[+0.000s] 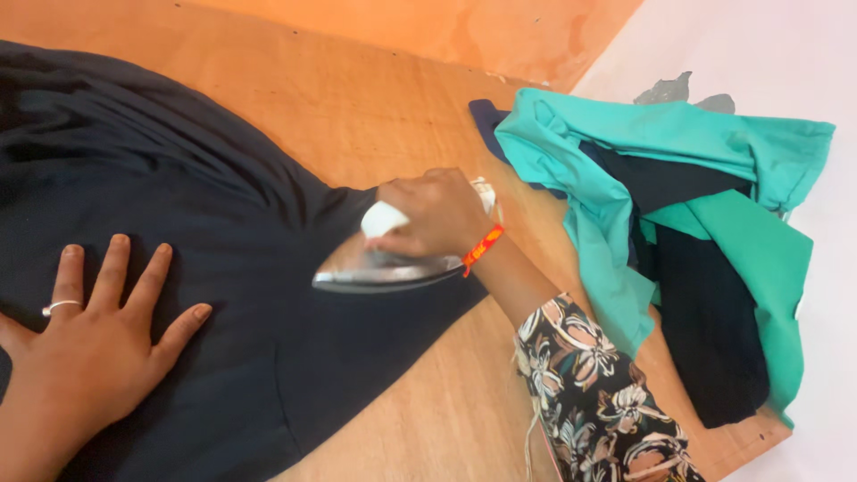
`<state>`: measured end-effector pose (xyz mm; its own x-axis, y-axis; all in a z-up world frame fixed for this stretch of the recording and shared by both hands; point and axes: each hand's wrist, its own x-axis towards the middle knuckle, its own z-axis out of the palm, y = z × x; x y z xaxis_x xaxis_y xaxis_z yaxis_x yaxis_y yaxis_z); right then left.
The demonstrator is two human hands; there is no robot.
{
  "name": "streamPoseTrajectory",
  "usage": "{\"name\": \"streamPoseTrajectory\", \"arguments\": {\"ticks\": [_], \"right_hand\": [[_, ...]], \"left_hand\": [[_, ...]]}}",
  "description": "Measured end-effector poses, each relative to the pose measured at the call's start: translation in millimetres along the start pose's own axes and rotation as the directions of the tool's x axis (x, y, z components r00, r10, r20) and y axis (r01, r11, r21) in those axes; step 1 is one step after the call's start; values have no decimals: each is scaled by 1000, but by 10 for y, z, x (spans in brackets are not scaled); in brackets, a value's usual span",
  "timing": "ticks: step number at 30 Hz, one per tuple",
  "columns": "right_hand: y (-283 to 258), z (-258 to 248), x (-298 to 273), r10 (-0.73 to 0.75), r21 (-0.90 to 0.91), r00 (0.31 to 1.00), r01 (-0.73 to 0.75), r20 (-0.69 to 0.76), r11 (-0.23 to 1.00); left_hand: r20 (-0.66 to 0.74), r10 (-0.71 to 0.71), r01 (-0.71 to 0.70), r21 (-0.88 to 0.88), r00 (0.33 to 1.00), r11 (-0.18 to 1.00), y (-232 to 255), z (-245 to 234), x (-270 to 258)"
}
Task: The person irons a black shirt on a wooden table using a white electric iron. They repeatedly smooth the fabric, adjust the shirt's position, and iron different sections including the sleeves and body.
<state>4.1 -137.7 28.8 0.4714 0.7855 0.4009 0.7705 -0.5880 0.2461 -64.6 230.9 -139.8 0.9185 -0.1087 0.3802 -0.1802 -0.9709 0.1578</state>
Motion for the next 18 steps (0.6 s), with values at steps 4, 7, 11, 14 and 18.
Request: {"name": "streamPoseTrajectory", "arguments": {"ticks": [4,7,11,14,18], "right_hand": [[193,17,2,311,-67,950,-311,-10,948],[191,-13,22,526,-172,845,-507,95,845],[121,-114,-31,563,-158,813,-542,152,825],[57,-172,-110,555,-138,818,-538,153,831],[16,-153,-170,565,-188,816,-540,120,820]], "left_hand": [[34,-7,3,108,999,994,2,-7,18],[71,-20,17,38,997,999,0,-40,25],[61,-21,22,-24,998,999,-7,-12,25],[60,-11,12,-25,998,1000,-27,22,33],[67,-4,6,-32,998,999,-25,14,37]]}}
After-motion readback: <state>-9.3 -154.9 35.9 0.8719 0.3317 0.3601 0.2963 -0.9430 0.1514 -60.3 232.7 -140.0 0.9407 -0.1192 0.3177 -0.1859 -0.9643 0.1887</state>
